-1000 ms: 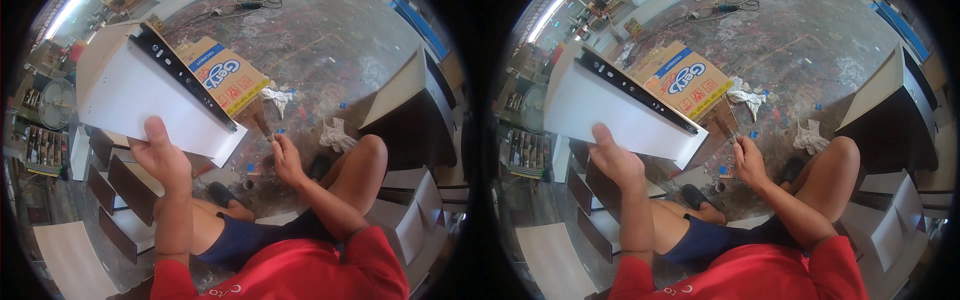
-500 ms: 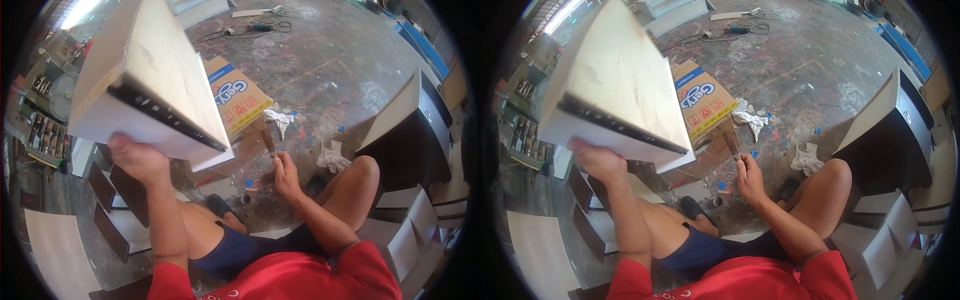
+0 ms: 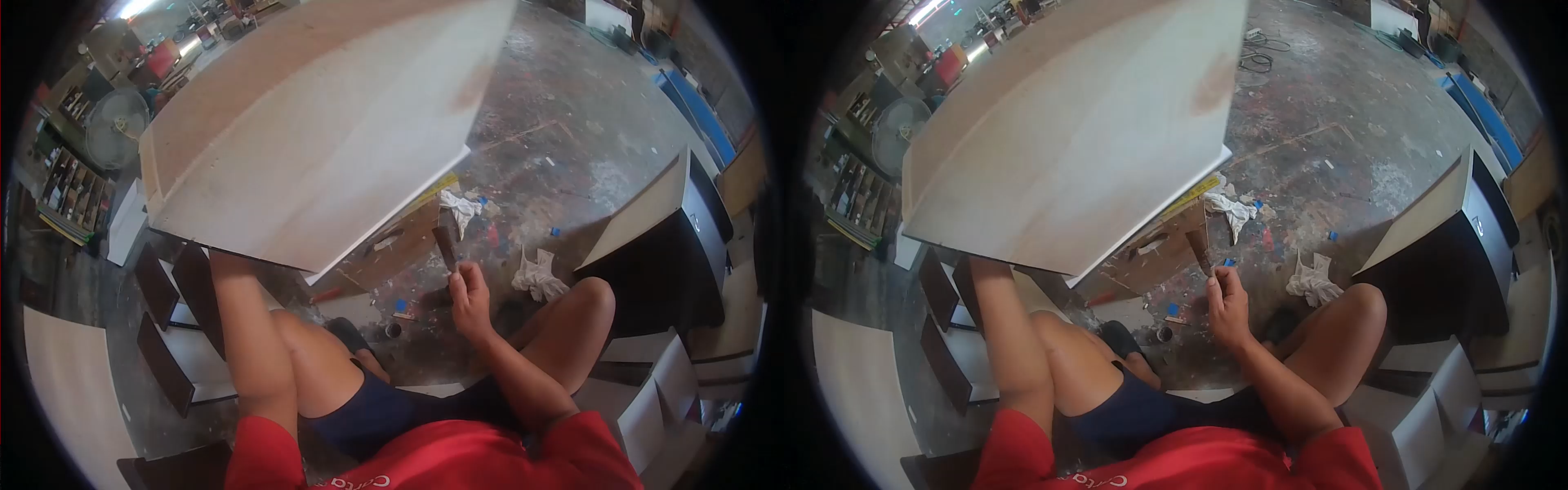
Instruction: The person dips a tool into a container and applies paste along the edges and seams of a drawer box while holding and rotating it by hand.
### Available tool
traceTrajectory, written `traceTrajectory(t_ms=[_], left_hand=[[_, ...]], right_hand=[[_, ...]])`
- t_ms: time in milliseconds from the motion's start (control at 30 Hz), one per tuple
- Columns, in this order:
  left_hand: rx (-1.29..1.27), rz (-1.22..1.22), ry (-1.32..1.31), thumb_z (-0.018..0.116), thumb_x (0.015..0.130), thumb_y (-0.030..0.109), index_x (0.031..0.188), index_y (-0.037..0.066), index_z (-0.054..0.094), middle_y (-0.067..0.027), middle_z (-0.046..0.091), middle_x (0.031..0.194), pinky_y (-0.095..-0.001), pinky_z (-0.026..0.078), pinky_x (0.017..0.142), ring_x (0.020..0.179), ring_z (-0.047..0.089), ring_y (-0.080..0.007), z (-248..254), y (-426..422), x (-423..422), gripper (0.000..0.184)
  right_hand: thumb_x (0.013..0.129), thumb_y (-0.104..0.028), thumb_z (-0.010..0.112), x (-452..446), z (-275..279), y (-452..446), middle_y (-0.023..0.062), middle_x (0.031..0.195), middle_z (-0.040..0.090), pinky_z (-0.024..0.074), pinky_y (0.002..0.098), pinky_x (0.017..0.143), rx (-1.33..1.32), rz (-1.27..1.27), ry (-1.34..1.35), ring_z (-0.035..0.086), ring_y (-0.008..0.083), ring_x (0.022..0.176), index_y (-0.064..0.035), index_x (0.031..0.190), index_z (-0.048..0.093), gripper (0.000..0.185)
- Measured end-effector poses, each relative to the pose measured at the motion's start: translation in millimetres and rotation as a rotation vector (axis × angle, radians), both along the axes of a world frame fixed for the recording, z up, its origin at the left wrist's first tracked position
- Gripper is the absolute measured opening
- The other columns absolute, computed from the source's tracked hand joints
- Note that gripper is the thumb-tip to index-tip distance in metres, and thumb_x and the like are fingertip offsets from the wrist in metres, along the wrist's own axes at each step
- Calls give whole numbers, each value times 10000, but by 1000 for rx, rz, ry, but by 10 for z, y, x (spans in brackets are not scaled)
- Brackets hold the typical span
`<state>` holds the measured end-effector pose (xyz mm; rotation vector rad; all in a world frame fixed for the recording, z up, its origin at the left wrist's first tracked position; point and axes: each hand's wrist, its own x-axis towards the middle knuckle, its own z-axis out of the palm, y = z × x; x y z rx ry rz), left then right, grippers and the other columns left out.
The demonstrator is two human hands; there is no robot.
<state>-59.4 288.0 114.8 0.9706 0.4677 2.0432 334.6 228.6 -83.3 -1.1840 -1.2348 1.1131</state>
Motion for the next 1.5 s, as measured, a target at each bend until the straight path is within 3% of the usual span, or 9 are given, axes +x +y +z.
traceTrajectory(t_ms=[133,333,533,833,933,1233,1333,1500], left_hand=[[-5,28,0,663,1037,318,1465,-13,504,-145,586,1426,-404,505,1089,1261,603,-273,-50,86,74,564],[-16,60,5,648,1043,325,1466,-12,503,-144,587,1422,-404,506,1087,1259,603,-273,-131,132,5,560],[-15,93,0,633,1049,332,1467,-11,501,-143,588,1419,-404,507,1084,1258,603,-273,-248,256,-146,556],[-64,99,-34,611,1059,342,1469,-10,499,-141,589,1414,-405,509,1081,1256,603,-273,-615,418,-421,552],[-83,108,-21,603,1062,346,1469,-10,498,-141,589,1412,-405,510,1080,1256,604,-273,-697,431,-394,551],[-133,99,38,581,1071,356,1471,-8,496,-139,590,1408,-405,511,1077,1254,604,-273,-798,391,-436,548],[-146,96,60,574,1074,359,1472,-8,495,-139,590,1406,-405,512,1076,1253,604,-273,-822,382,-432,547],[-170,91,95,561,1079,365,1473,-7,493,-138,591,1403,-405,513,1074,1252,604,-273,-842,395,-452,546]], right_hand=[[1109,-178,546,-86,79,-33,-48,843,498,392,234,680,39,72,-17,438,42,762,-59,1082,565,124],[1123,-225,502,-166,18,-51,23,864,583,461,283,737,-47,223,-50,518,107,798,-20,1149,606,231],[1151,-255,412,-295,64,-34,-29,834,492,398,255,724,-98,354,-25,444,75,784,-34,1133,610,297],[1112,-259,432,-345,-1,388,-58,783,427,327,248,626,-211,240,107,373,51,694,-62,1183,604,271],[1120,-198,451,-399,9,465,-80,823,400,323,234,648,-220,234,96,351,31,738,-71,1142,599,196],[1114,-230,478,-555,-145,385,-70,805,438,348,238,629,-208,285,31,403,43,714,-80,1168,614,209],[1115,-197,504,-540,-129,323,-46,897,533,409,236,714,-170,307,18,452,43,800,-52,1196,620,203],[1105,-180,524,-542,52,366,-42,886,524,408,233,709,-316,230,128,456,47,795,-42,1169,615,176]])
